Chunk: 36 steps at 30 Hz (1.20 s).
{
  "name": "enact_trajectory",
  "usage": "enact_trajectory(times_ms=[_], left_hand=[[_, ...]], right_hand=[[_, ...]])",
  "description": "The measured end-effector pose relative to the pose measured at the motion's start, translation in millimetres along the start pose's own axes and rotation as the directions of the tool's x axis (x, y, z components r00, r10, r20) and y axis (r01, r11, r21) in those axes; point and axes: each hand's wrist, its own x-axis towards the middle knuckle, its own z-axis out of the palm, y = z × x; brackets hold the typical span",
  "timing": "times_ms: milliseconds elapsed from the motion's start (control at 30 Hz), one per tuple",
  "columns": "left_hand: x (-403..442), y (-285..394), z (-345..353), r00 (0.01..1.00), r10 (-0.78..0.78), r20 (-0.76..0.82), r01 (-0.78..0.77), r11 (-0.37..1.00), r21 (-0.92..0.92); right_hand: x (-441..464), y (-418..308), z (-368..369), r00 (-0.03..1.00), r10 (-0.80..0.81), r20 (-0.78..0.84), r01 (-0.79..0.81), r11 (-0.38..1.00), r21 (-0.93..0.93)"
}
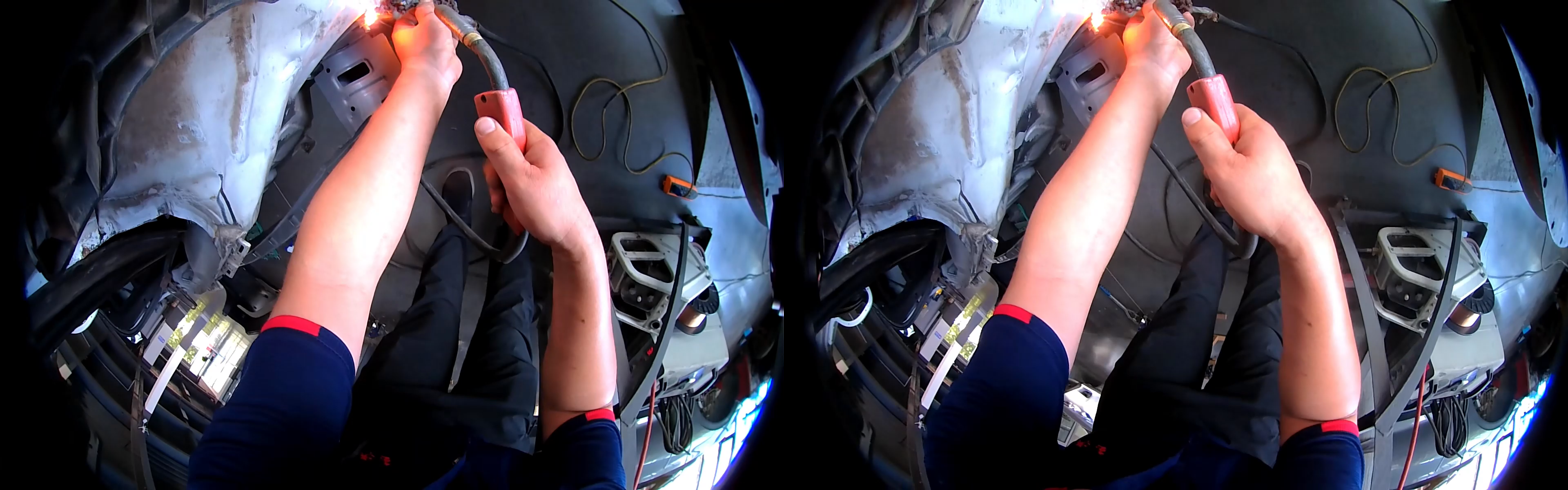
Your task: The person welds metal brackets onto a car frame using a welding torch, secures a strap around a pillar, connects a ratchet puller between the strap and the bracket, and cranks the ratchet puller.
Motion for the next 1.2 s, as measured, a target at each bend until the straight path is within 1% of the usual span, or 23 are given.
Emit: enact_trajectory(times_ms=[167, 233, 267, 333, 367, 433, 567, 633, 700, 767, 833, 900, 933, 967, 1033, 1100, 1133, 1167, 1200], left_hand=[[-14, 9, 8, 0.999, 0.034, 0.007, -0.034, 0.999, -0.005], [-17, 11, 9, 0.999, 0.033, 0.016, -0.035, 0.994, 0.105], [-17, 13, 11, 0.999, 0.036, 0.019, -0.037, 0.994, 0.104], [-17, 12, 14, 0.999, 0.015, -0.047, -0.011, 0.997, 0.082], [-18, 10, 15, 0.999, 0.016, -0.047, -0.012, 0.997, 0.082], [-24, 10, 21, 0.996, 0.024, -0.088, -0.036, 0.989, -0.140], [-27, 13, 20, 0.998, 0.019, -0.063, -0.026, 0.994, -0.107], [-31, 15, 20, 1.000, 0.006, -0.017, -0.007, 1.000, -0.014], [-44, 14, 17, 0.998, -0.062, -0.002, 0.062, 0.998, 0.020], [-69, 15, 5, 0.991, -0.128, 0.038, 0.128, 0.992, 0.002], [-111, 26, -7, 0.984, -0.159, 0.085, 0.151, 0.984, 0.097], [-167, 41, -16, 0.988, -0.129, 0.087, 0.099, 0.953, 0.285], [-194, 47, -27, 0.986, -0.108, 0.124, 0.054, 0.927, 0.371], [-219, 51, -39, 0.983, -0.092, 0.159, 0.010, 0.892, 0.451], [-261, 63, -64, 0.943, -0.123, 0.308, -0.116, 0.748, 0.653], [-292, 55, -93, 0.941, -0.250, 0.230, 0.022, 0.722, 0.692], [-303, 49, -108, 0.927, -0.337, 0.167, 0.130, 0.704, 0.698], [-314, 44, -124, 0.903, -0.419, 0.099, 0.238, 0.677, 0.697], [-323, 37, -141, 0.872, -0.486, 0.054, 0.309, 0.632, 0.711]], right_hand=[[0, 2, -1, 1.000, 0.009, -0.004, -0.009, 1.000, -0.001], [0, 3, -2, 1.000, 0.009, -0.004, -0.009, 1.000, 0.003], [1, 3, -2, 1.000, 0.010, -0.005, -0.010, 1.000, 0.007], [0, 3, -3, 1.000, 0.008, -0.009, -0.008, 1.000, 0.017], [-1, 3, -3, 1.000, 0.009, -0.012, -0.009, 1.000, 0.027], [-2, 2, -3, 1.000, 0.004, -0.009, -0.004, 1.000, 0.024], [-2, 6, -4, 1.000, -0.003, -0.009, 0.003, 1.000, 0.016], [-3, 9, -5, 1.000, -0.006, -0.010, 0.006, 1.000, 0.023], [-5, 15, -7, 1.000, -0.016, -0.014, 0.016, 0.999, 0.030], [-9, 26, -10, 0.998, -0.039, -0.054, 0.045, 0.994, 0.102], [-17, 35, -17, 0.996, -0.048, -0.072, 0.056, 0.992, 0.109], [-25, 49, -22, 0.990, -0.044, -0.134, 0.074, 0.972, 0.223], [-27, 58, -24, 0.984, -0.049, -0.171, 0.087, 0.971, 0.223], [-31, 65, -26, 0.977, -0.049, -0.208, 0.096, 0.970, 0.222], [-37, 76, -28, 0.970, -0.057, -0.238, 0.120, 0.959, 0.257], [-42, 90, -28, 0.961, -0.056, -0.270, 0.129, 0.958, 0.258], [-44, 95, -26, 0.956, -0.049, -0.289, 0.129, 0.955, 0.268], [-46, 100, -22, 0.952, -0.040, -0.303, 0.128, 0.952, 0.278], [-47, 112, -20, 0.948, -0.045, -0.316, 0.143, 0.945, 0.295]])
